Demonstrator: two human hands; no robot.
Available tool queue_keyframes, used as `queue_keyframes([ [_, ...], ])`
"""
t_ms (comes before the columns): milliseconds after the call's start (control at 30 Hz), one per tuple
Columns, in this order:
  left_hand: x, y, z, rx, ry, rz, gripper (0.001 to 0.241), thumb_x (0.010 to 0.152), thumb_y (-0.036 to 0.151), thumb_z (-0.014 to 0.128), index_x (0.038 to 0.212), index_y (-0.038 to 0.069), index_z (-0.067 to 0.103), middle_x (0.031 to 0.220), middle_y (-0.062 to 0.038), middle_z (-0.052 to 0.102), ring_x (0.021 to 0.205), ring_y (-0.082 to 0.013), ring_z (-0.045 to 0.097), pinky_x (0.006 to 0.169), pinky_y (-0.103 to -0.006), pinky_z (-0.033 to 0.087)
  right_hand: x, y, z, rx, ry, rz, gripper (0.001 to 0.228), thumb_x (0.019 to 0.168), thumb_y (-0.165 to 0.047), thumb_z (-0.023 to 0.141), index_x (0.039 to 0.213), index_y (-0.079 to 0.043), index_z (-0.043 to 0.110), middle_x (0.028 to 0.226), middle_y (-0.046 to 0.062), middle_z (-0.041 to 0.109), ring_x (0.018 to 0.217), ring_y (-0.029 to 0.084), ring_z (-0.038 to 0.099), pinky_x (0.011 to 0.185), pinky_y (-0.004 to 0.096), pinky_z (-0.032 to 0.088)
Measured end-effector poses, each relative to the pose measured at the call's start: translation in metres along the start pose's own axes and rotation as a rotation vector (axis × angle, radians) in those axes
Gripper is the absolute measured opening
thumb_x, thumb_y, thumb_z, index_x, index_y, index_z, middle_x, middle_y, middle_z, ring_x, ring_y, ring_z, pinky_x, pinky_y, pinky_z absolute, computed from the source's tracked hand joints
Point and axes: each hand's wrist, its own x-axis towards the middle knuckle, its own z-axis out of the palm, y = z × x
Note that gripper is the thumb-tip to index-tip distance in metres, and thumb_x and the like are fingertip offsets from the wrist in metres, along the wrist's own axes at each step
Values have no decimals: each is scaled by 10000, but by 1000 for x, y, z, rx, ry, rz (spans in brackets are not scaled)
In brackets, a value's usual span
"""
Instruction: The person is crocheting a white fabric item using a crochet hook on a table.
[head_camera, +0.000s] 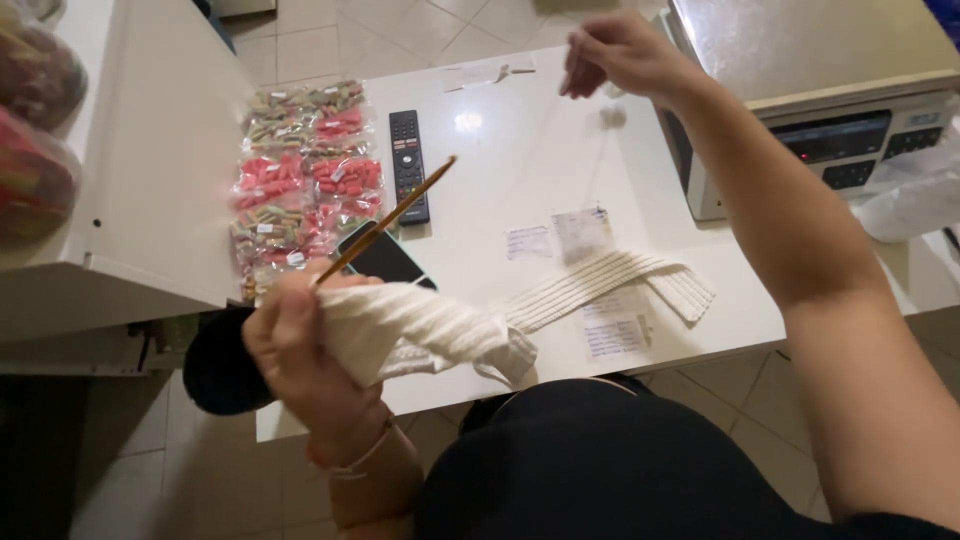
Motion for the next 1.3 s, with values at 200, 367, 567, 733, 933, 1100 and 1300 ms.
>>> queue_keyframes([
  [200,9,-33,14,-56,-46,-92,291,960,219,614,709,72,609,586,-57,607,498,-59,590,513,-195,497,-9,-47,0,-162,-22,-171,314,1214,-102,408,1060,-20,669,932,97,716,797,151,683,758,262,599],
  [367,10,-52,14,14,-122,-209,287,961,229,609,728,66,645,552,-56,595,483,-65,584,475,-206,506,-21,-57,16,-127,70,-308,255,1156,13,444,1100,25,693,969,163,720,821,248,704,763,335,599],
  [567,10,-48,36,134,-226,-195,284,991,197,607,741,73,660,581,-9,583,563,-43,543,510,-210,493,-28,-86,26,-110,143,-484,249,1097,129,477,1140,70,715,1006,229,722,844,345,723,767,407,597],
  [733,15,-62,47,201,-423,-251,294,997,195,618,732,86,683,582,1,580,603,-48,504,538,-213,478,-71,-102,56,-204,-642,-191,574,844,-69,723,1397,14,595,1340,230,664,1194,368,630,1051,512,471],
  [933,12,-65,75,245,-653,-355,308,1027,237,623,796,91,764,580,-15,607,599,-66,490,589,-241,496,-108,-77,82,400,-652,-207,325,866,-223,796,1083,4,710,968,54,679,914,155,618,875,348,497],
  [1100,12,-64,88,405,-689,-335,260,1025,199,615,854,85,774,627,-23,637,701,-68,502,653,-260,505,-128,-20,67,305,-330,-66,160,878,-119,839,773,-36,752,661,1,642,624,99,573,620,257,502],
  [1300,1,-127,64,621,-681,-329,218,1010,191,632,956,53,793,810,-180,763,825,-192,673,788,-393,560,-157,46,31,37,-218,206,201,820,-189,890,816,-11,798,617,43,585,569,140,546,530,294,486],
])
